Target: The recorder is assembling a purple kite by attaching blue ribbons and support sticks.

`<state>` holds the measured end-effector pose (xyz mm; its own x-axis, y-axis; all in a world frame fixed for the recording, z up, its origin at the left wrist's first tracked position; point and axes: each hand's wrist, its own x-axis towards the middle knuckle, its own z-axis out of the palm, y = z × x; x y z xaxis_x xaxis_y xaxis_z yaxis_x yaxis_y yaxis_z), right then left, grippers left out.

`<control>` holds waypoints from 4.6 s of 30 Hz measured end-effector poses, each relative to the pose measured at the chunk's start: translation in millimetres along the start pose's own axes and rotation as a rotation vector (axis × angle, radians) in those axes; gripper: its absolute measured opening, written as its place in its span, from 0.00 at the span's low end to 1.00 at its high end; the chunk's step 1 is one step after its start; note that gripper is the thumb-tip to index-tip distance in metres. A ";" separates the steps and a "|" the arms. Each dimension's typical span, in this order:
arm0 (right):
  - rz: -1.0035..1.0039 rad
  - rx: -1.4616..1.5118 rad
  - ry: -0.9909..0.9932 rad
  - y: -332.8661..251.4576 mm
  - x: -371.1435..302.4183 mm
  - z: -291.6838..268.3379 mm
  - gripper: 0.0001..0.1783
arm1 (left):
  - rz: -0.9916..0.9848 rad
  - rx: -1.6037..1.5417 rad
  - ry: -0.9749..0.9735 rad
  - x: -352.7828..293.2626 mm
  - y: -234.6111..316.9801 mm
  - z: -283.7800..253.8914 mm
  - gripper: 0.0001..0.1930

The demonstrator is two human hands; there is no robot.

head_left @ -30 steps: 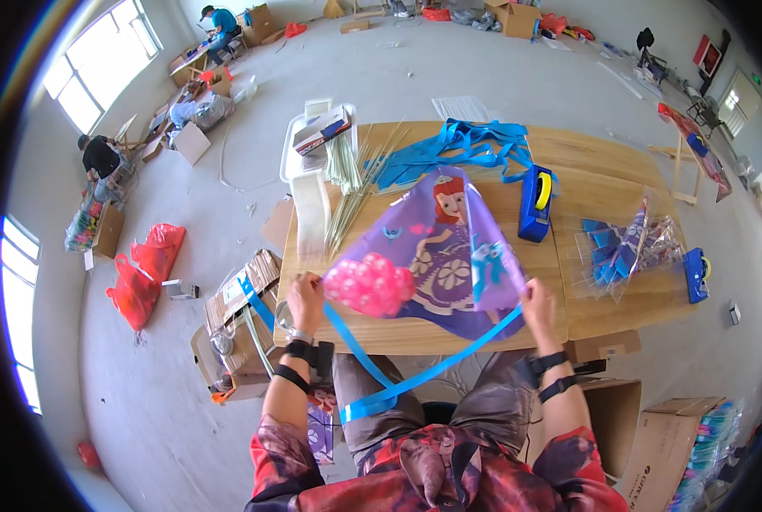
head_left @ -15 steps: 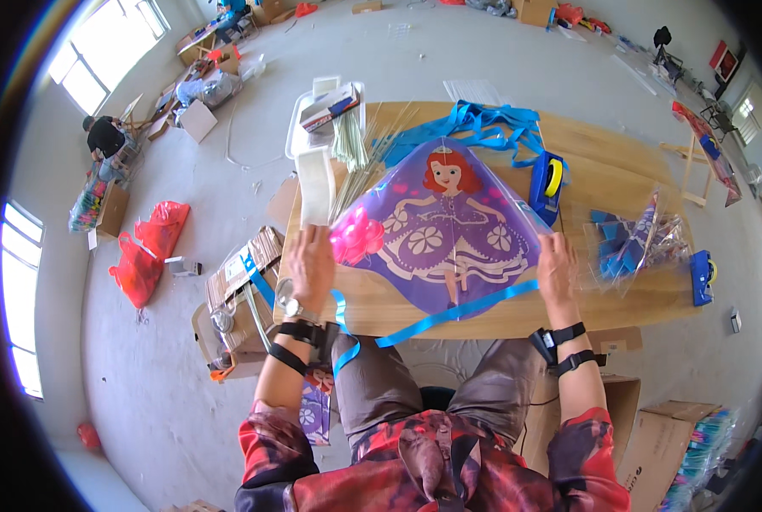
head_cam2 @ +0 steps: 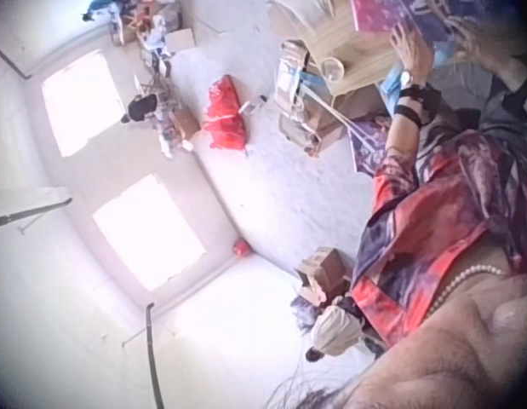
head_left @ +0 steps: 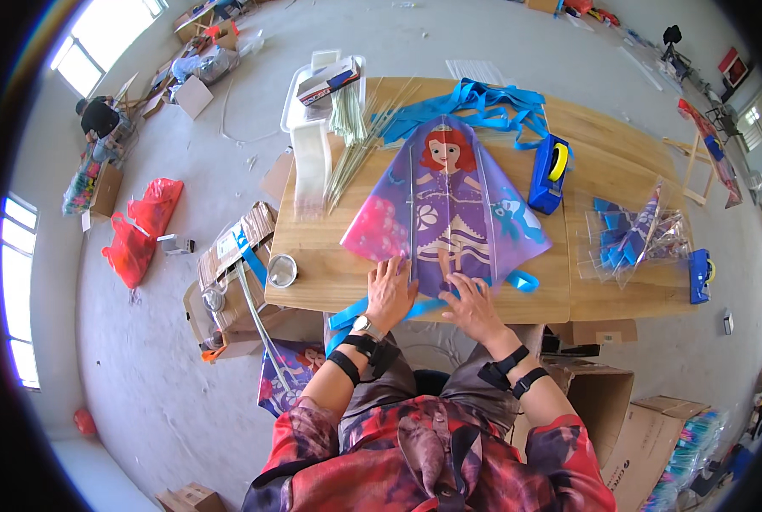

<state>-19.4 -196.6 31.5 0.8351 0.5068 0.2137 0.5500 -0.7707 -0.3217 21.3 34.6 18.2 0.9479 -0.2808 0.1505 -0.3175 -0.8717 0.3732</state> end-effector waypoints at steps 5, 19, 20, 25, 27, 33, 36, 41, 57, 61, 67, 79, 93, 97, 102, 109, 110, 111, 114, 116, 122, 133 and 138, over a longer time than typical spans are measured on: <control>-0.100 -0.067 -0.146 6.8 -41.8 -2.5 0.09 | -0.003 -0.030 -0.020 0.1 -1.2 4.5 0.28; 0.203 0.040 -0.129 -6.7 -14.6 -77.5 0.20 | -0.062 -0.224 0.032 -3.0 -1.4 1.5 0.26; 0.211 -0.036 -0.148 -4.3 -5.6 -64.1 0.28 | -0.070 -0.182 0.149 -6.8 -8.3 -2.1 0.24; 0.363 -0.154 -0.169 2.1 -14.8 -32.3 0.39 | -0.353 0.013 0.450 -59.2 -78.4 -67.3 0.24; 0.419 -0.408 -0.190 12.1 -21.4 -24.1 0.43 | -0.461 0.116 0.530 -76.9 -110.5 -81.7 0.23; 0.290 -0.196 -0.027 -20.8 30.9 -20.9 0.42 | -0.451 0.261 0.438 -100.7 -161.5 -78.2 0.17; 0.232 -0.170 0.009 -25.6 49.8 -3.1 0.39 | -0.486 0.122 0.547 -95.0 -158.0 -81.3 0.16; 0.251 -0.125 0.038 -26.3 66.3 44.7 0.31 | -1.015 -0.839 1.088 -131.7 -207.1 -41.8 0.09; 0.255 -0.246 0.048 -20.7 63.1 78.5 0.27 | -1.497 -0.766 0.339 -180.7 -397.8 144.8 0.35; 0.259 -0.198 0.044 -30.7 69.5 78.9 0.27 | -1.298 -1.211 0.647 -216.2 -394.2 146.3 0.14; 0.268 -0.229 0.053 -21.5 68.5 75.0 0.27 | -1.273 -1.690 0.839 -203.9 -337.4 104.6 0.09; 0.267 -0.237 0.062 -24.4 66.8 76.5 0.27 | -1.182 -1.758 0.837 -201.4 -344.9 102.5 0.11; 0.263 -0.217 0.070 -24.2 67.9 76.5 0.26 | -1.259 -1.462 0.725 -214.9 -364.9 99.0 0.10; 0.264 -0.212 0.069 -24.4 68.4 75.6 0.27 | -1.367 -1.546 0.579 -219.4 -369.2 96.3 0.09; 0.270 -0.210 0.063 -24.4 67.8 75.3 0.27 | -1.234 -1.809 0.794 -209.6 -360.3 89.3 0.11; 0.279 -0.220 0.055 -23.9 67.1 75.7 0.28 | -1.259 -1.802 0.675 -196.4 -358.9 75.9 0.12; 0.278 -0.217 0.056 -24.3 67.3 76.1 0.28 | -1.259 -1.800 0.677 -197.3 -359.9 75.3 0.12; 0.278 -0.217 0.056 -24.0 67.3 76.0 0.28 | -1.281 -1.771 0.660 -196.5 -360.2 74.7 0.12; 0.276 -0.221 0.058 -23.3 67.3 76.0 0.28 | -1.291 -1.754 0.648 -193.9 -361.1 73.4 0.12; 0.274 -0.218 0.060 -23.3 67.4 76.3 0.28 | -1.281 -1.764 0.653 -193.9 -361.5 72.4 0.12; 0.274 -0.221 0.057 -23.2 67.5 75.0 0.27 | -1.318 -1.736 0.682 -191.9 -360.4 65.5 0.09; 0.276 -0.213 0.059 -24.4 68.2 74.8 0.27 | -1.309 -1.644 0.572 -203.9 -373.7 72.7 0.06; 0.267 -0.212 0.063 -25.2 68.5 74.7 0.27 | -1.301 -1.552 0.571 -209.3 -374.6 76.5 0.06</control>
<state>24.0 -113.6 -14.7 0.9443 0.2566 0.2061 0.2938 -0.9395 -0.1763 -56.1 389.2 -223.2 0.5731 0.4573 -0.6801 0.3209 0.6384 0.6996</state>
